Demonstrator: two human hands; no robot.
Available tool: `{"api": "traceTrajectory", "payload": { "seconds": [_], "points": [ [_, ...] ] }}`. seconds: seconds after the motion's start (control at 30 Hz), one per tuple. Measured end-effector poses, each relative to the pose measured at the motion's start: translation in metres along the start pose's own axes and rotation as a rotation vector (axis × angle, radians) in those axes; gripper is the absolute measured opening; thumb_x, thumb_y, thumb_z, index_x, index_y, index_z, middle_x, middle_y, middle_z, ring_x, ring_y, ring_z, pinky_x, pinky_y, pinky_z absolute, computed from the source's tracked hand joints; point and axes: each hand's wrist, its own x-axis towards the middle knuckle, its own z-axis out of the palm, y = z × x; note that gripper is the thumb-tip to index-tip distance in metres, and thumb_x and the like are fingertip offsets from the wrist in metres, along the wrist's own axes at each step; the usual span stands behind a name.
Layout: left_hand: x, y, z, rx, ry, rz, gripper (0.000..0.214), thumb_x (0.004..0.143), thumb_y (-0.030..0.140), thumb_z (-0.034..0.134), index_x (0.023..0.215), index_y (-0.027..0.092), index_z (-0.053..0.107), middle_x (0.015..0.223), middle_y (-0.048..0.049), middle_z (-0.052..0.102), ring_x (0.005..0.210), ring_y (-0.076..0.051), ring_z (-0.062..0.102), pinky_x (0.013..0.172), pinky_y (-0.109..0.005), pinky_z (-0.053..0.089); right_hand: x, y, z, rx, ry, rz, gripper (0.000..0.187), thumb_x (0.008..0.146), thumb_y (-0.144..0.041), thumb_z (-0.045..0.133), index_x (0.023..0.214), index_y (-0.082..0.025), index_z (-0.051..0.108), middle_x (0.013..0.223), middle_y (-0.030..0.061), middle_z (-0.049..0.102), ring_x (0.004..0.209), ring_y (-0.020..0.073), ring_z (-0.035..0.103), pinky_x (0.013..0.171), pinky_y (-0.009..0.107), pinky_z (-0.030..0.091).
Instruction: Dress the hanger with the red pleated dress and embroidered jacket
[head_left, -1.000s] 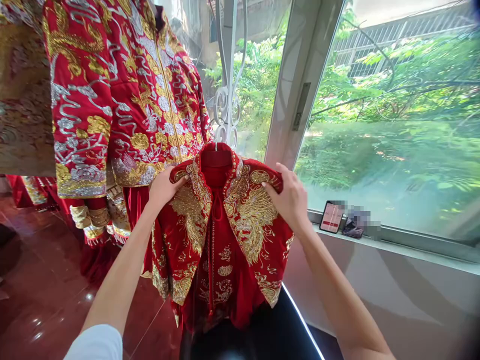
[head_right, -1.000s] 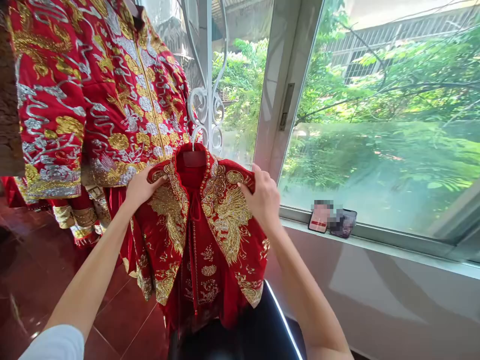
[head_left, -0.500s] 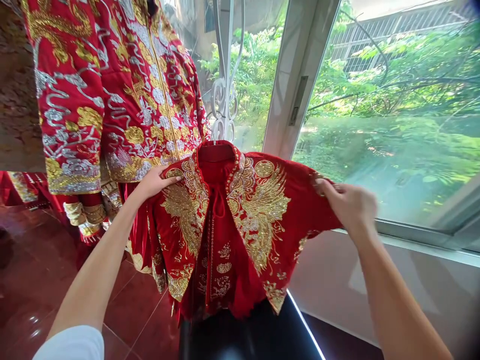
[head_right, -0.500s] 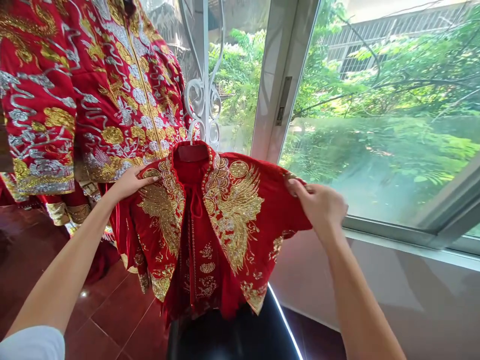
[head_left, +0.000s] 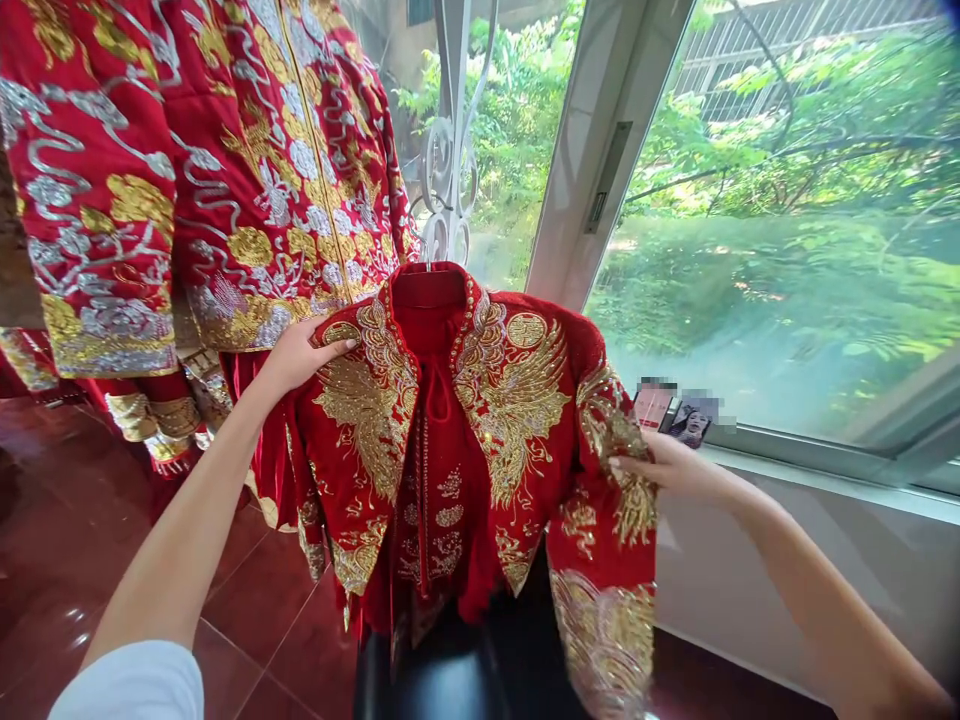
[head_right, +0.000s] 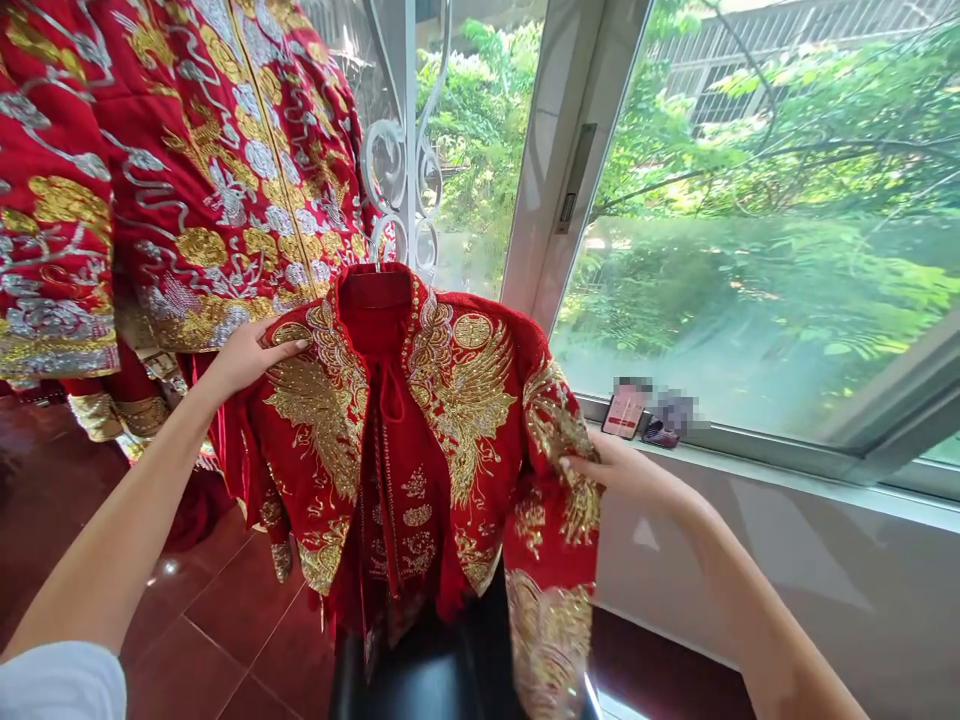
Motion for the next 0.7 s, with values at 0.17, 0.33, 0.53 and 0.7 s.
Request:
{"api": "traceTrajectory", "payload": {
  "seconds": [0.17, 0.33, 0.53, 0.7],
  "points": [
    [-0.036, 0.024, 0.024, 0.255, 0.509, 0.073, 0.056, 0.079, 0.051, 0.06, 0.125, 0.02, 0.054, 0.128, -0.0127, 0.058, 0.122, -0.031, 0.05, 0.108, -0.046, 0.034, 0.002, -0.054, 0.02, -0.363, 0.788, -0.022, 0.062, 0.08, -0.052, 0.053, 0.133, -0.02, 0.051, 0.116, 0.0168, 0.063, 0.111, 0.0402, 0.054, 0.097, 0.061, 0.039],
    [-0.031, 0.038, 0.024, 0.285, 0.449, 0.151, 0.062, 0.083, 0.055, 0.051, 0.135, 0.021, 0.045, 0.14, -0.0126, 0.05, 0.133, -0.031, 0.04, 0.114, -0.047, 0.025, 0.065, -0.129, 0.03, -0.395, 0.738, -0.414, 0.065, 0.08, -0.046, 0.061, 0.14, -0.025, 0.044, 0.141, 0.0104, 0.047, 0.131, 0.0348, 0.039, 0.108, 0.056, 0.033],
    [0.018, 0.02, -0.01, 0.165, -0.084, 0.124, 0.07, 0.084, 0.065, 0.041, 0.129, 0.014, 0.054, 0.128, -0.0139, 0.061, 0.116, -0.032, 0.056, 0.101, -0.045, 0.041, 0.143, -0.143, -0.013, -0.362, 0.4, -0.402, 0.04, 0.08, -0.045, 0.061, 0.113, -0.023, 0.067, 0.094, 0.0071, 0.071, 0.086, 0.026, 0.063, 0.081, 0.044, 0.047],
    [0.03, 0.009, -0.015, -0.172, -0.369, -0.003, 0.065, 0.081, 0.07, 0.042, 0.111, 0.018, 0.066, 0.11, -0.0085, 0.07, 0.103, -0.028, 0.064, 0.091, -0.039, 0.049, 0.157, -0.134, -0.027, -0.005, -0.027, -0.287, 0.057, 0.077, -0.071, 0.048, 0.078, -0.018, 0.068, 0.069, 0.0043, 0.065, 0.064, 0.0178, 0.057, 0.059, 0.031, 0.044]
  ]
}}
